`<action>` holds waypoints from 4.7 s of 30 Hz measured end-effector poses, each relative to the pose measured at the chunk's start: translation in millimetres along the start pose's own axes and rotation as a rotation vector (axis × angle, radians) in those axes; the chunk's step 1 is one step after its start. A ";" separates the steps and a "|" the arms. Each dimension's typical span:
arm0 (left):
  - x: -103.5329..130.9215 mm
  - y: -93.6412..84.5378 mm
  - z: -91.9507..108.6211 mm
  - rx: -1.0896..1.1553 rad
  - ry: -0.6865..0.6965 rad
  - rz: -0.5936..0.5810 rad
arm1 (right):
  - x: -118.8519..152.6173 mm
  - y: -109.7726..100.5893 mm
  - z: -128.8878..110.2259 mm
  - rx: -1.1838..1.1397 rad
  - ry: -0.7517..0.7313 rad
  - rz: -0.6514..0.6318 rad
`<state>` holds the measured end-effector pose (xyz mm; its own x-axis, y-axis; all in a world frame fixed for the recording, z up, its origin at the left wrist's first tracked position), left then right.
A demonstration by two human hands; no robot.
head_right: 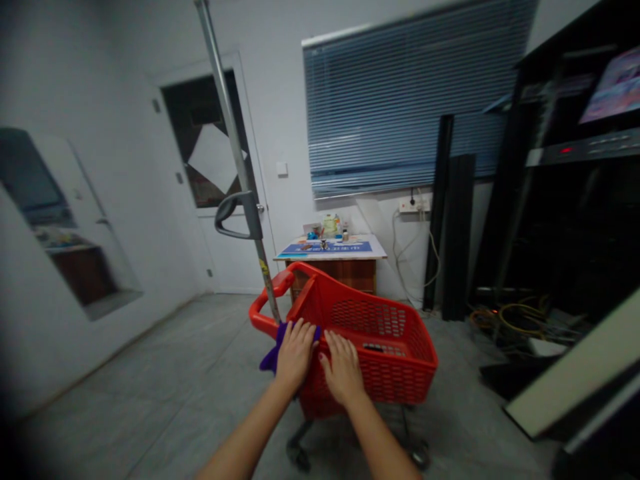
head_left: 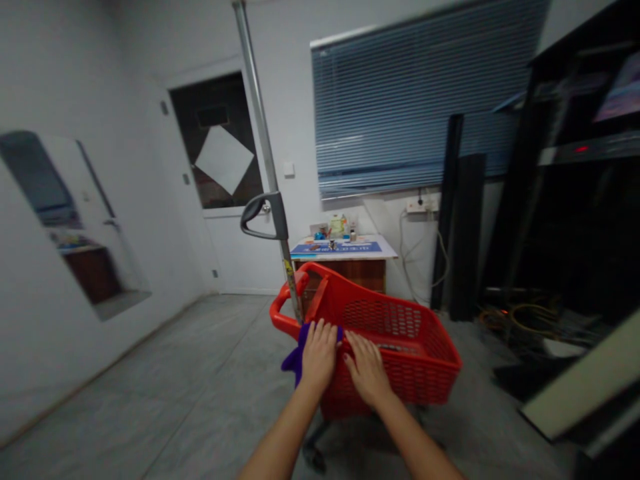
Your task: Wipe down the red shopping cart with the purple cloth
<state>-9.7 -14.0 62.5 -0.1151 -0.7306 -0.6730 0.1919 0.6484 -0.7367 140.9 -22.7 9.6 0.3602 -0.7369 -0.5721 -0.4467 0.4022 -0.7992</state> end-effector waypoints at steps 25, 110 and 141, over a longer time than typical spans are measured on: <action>-4.0 4.3 -6.3 0.035 0.007 0.008 | 5.3 3.9 16.0 0.019 0.076 0.015; 38.5 120.8 -10.3 0.334 -0.587 0.308 | -23.1 -26.0 22.3 -0.063 -0.448 -0.439; 71.1 140.6 39.1 0.320 -0.652 0.252 | 15.5 -10.1 27.6 0.131 -0.350 -0.263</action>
<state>47.2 16.9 -86.4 0.5487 -0.6114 -0.5702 0.4201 0.7913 -0.4442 173.7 -23.2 3.7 0.7124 -0.6046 -0.3564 -0.2035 0.3081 -0.9294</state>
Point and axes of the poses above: each hand's wrist, its own x-axis away from the middle knuckle, its own y-axis out of the palm, z = x × y, the point moved 1 cm from there along -x, towards the middle knuckle, and after that the axes turned 14 degrees about -y, right-handed, at the moved point
